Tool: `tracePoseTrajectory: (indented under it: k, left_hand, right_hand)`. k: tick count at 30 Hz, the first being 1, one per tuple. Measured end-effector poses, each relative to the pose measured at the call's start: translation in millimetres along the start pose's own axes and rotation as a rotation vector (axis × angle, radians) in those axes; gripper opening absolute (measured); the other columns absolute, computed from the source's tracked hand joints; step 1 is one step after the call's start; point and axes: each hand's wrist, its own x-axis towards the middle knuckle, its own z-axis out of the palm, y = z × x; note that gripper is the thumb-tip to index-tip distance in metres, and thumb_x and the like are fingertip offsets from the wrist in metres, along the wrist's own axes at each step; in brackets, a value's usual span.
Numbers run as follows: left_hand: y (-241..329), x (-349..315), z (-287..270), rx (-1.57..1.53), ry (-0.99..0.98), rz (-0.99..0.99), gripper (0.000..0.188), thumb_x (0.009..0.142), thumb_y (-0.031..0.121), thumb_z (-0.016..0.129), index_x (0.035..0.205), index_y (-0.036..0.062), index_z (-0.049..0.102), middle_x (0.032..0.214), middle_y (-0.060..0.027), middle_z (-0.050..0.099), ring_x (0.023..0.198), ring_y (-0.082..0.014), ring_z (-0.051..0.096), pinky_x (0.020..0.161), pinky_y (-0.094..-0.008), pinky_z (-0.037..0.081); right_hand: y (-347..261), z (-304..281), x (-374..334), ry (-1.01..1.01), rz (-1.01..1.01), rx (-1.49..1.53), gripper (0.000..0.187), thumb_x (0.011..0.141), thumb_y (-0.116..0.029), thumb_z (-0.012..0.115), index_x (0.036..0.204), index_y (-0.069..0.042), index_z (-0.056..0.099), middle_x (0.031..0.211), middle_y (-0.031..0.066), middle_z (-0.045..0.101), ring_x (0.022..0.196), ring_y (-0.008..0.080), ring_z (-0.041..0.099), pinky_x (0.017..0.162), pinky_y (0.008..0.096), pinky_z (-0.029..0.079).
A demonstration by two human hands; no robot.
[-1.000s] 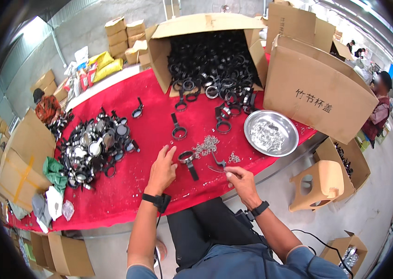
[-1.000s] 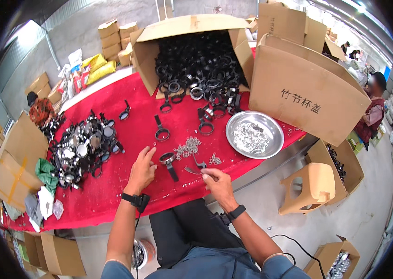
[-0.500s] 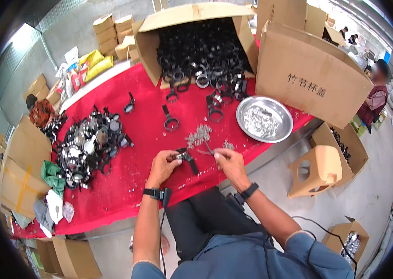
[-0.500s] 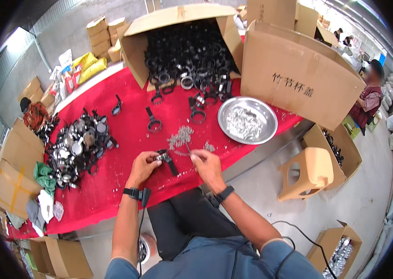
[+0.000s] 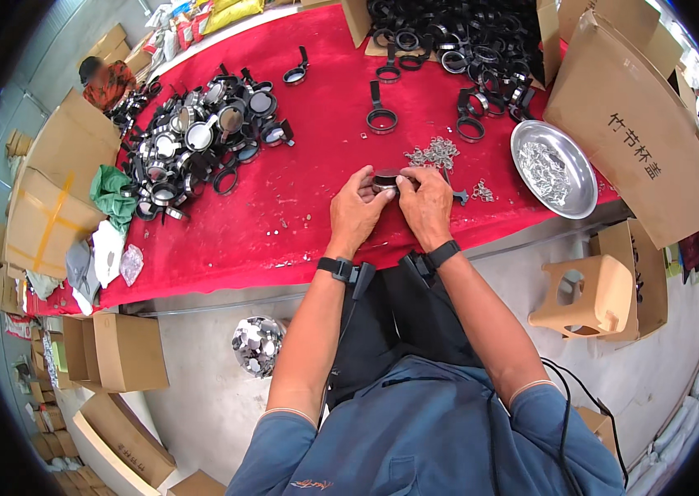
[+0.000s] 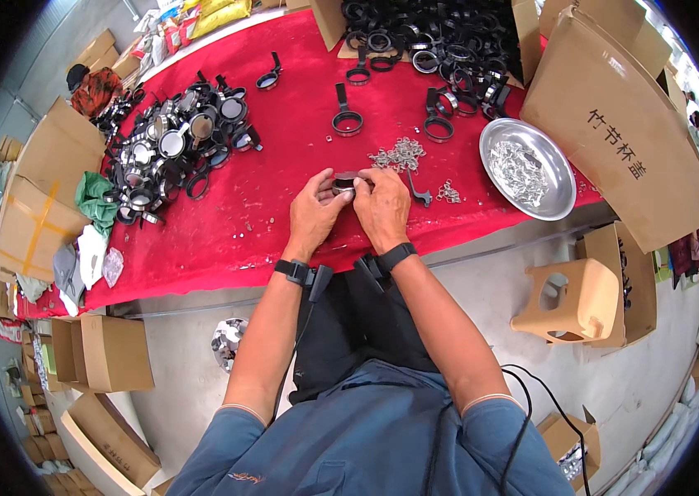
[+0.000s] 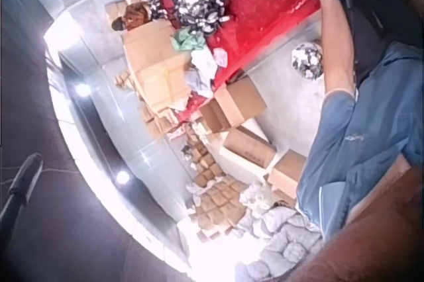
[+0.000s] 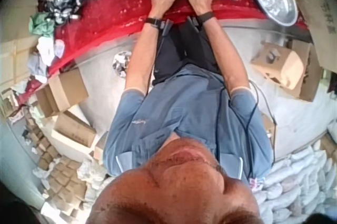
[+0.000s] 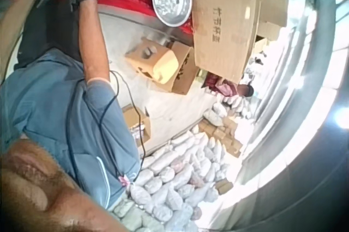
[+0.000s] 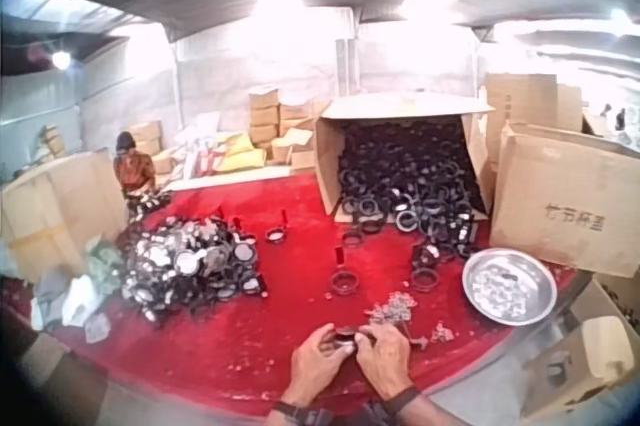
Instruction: Assembling plastic and metal components for bamboo cup lids at a manufacturing workstation.
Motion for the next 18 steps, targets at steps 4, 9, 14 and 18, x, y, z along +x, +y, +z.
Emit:
tracePoseTrajectory:
  k: [4,9,14,18]
  left_hand:
    - [2,-6,2,0.039,0.033,0.050,0.061,0.094,0.016,0.090,0.147,-0.0031,0.067,0.128,-0.0170,0.080,0.115,-0.0215,0.079,0.101,-0.0346,0.064]
    - [5,-7,6,0.090,0.083,0.119,0.052,0.092,0.019,0.090,0.138,-0.0006,0.075,0.123,-0.0181,0.078,0.106,-0.0250,0.081,0.094,-0.0362,0.066]
    - [6,-8,4,0.158,0.092,0.150,0.052,0.093,0.019,0.090,0.140,0.0027,0.075,0.125,-0.0169,0.077,0.103,-0.0245,0.081,0.092,-0.0363,0.065]
    - [8,-8,5,0.133,0.089,0.157,0.052,0.094,0.019,0.088,0.142,0.0040,0.075,0.127,-0.0164,0.077,0.102,-0.0252,0.081,0.091,-0.0362,0.065]
  right_hand:
    - [-6,-5,-4,-0.028,-0.011,-0.045,0.017,0.093,-0.011,0.077,0.106,-0.001,0.082,0.100,0.0180,0.075,0.093,0.0396,0.074,0.084,0.0487,0.059]
    - [-9,-11,-5,-0.033,-0.143,-0.170,0.016,0.093,-0.009,0.075,0.105,0.001,0.082,0.100,0.0187,0.075,0.098,0.0394,0.074,0.088,0.0492,0.059]
    - [-9,-8,-3,-0.007,-0.160,-0.131,0.015,0.093,-0.008,0.075,0.103,0.001,0.082,0.098,0.0184,0.075,0.093,0.0395,0.074,0.086,0.0489,0.060]
    - [-10,-9,0,-0.009,-0.142,-0.142,0.014,0.093,-0.008,0.075,0.101,0.000,0.083,0.096,0.0184,0.076,0.091,0.0402,0.075,0.085,0.0489,0.061]
